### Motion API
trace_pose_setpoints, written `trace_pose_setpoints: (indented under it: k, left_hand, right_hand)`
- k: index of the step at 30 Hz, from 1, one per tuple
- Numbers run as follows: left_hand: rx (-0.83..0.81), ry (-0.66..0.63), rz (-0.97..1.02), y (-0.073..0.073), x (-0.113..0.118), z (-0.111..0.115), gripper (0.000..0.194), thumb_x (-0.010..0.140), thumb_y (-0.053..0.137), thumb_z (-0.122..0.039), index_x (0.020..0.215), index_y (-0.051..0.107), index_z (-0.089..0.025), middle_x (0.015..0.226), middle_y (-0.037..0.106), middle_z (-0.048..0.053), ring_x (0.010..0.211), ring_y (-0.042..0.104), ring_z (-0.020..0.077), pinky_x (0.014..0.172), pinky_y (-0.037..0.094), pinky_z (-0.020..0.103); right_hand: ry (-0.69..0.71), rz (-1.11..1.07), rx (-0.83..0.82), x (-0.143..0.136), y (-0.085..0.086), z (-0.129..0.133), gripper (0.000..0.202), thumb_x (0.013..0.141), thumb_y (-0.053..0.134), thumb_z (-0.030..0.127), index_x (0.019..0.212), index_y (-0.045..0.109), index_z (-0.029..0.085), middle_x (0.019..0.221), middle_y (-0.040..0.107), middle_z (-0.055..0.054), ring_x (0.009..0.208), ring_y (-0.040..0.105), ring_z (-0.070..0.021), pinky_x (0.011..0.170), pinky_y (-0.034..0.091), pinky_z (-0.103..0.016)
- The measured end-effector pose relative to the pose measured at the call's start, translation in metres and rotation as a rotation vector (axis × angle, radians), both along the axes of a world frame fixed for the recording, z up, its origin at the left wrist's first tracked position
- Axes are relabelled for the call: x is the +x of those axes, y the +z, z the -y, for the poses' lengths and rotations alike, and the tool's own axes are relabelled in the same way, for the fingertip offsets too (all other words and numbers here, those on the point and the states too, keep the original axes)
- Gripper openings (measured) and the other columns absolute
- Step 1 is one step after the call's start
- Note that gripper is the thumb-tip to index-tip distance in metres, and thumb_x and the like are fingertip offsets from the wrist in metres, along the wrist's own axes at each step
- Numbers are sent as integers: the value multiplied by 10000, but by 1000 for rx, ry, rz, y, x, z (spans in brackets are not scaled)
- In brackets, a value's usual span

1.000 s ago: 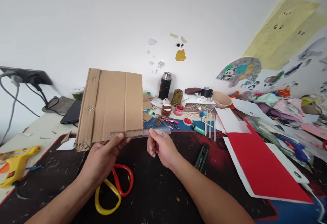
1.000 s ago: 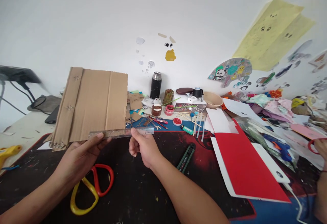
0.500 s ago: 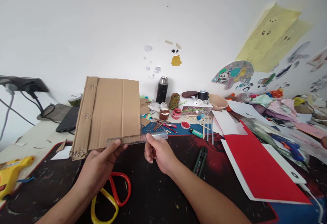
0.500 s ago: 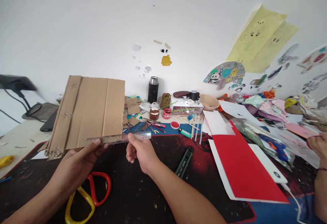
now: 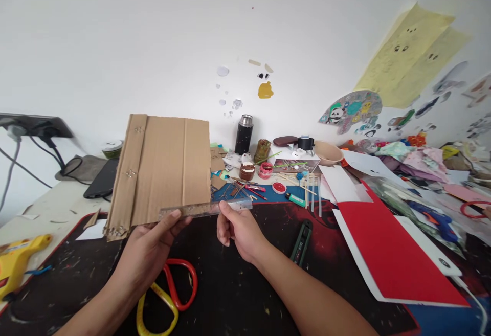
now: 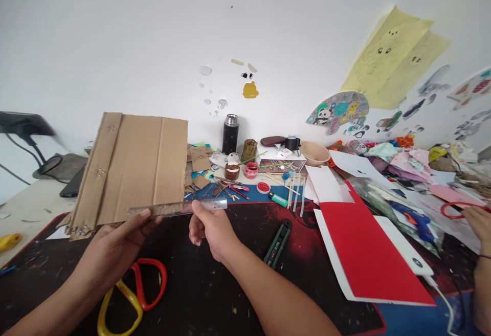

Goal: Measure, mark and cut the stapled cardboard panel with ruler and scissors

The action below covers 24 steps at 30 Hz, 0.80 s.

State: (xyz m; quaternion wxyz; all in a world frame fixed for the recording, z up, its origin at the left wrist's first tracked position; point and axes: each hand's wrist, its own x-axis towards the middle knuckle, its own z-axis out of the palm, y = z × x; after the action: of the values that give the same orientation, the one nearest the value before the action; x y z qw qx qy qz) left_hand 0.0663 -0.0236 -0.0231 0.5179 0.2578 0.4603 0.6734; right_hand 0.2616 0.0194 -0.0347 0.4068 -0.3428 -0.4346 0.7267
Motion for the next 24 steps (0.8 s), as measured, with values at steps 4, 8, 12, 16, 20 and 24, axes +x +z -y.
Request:
trace_pose_setpoints:
  k: [4, 8, 12, 16, 20, 24]
  left_hand:
    - [-7, -7, 2, 1, -1, 0, 425, 530, 1115, -486, 688, 882, -167, 824, 872, 104, 826, 819, 226, 867, 722, 271]
    - [-7, -1, 10, 3, 1, 1, 430, 517, 1117, -486, 676, 877, -168, 799, 865, 96, 816, 813, 222, 866, 725, 277]
    - [-8, 25, 27, 5, 2, 1, 434, 473, 1129, -469, 632, 855, -172, 771, 854, 82, 814, 800, 210, 859, 730, 281]
    - [-13, 31, 33, 4, 1, 0, 441, 457, 1132, -463, 646, 861, -171, 793, 861, 85, 825, 799, 211, 855, 733, 288]
    - [15, 32, 27, 2, 0, 0, 393, 502, 1120, -437, 634, 854, -180, 769, 846, 75, 831, 789, 209, 866, 736, 306]
    - [2, 37, 27, 3, 0, 1, 399, 503, 1117, -439, 635, 853, -171, 756, 838, 76, 817, 782, 208, 859, 738, 307]
  right_hand:
    - [3, 6, 13, 0, 0, 0, 801, 817, 764, 917, 524, 557, 200, 495, 498, 23, 430, 464, -95, 435, 291, -242]
    - [8, 6, 2, 0, 0, -1, 801, 792, 776, 924, 526, 561, 199, 485, 498, 23, 425, 460, -93, 434, 289, -241]
    - [10, 10, -14, 0, 1, -1, 812, 739, 795, 948, 531, 575, 195, 486, 518, 18, 430, 474, -95, 430, 294, -235]
    - [10, 2, -19, 0, 3, 0, 815, 714, 804, 957, 529, 577, 197, 488, 530, 16, 424, 482, -96, 425, 298, -236]
    - [5, 4, -17, -1, 2, -1, 814, 722, 800, 955, 525, 578, 197, 488, 530, 13, 425, 479, -96, 425, 293, -237]
    - [11, 5, -16, -1, 1, -1, 813, 729, 795, 956, 533, 580, 197, 489, 531, 12, 432, 484, -100, 428, 301, -237]
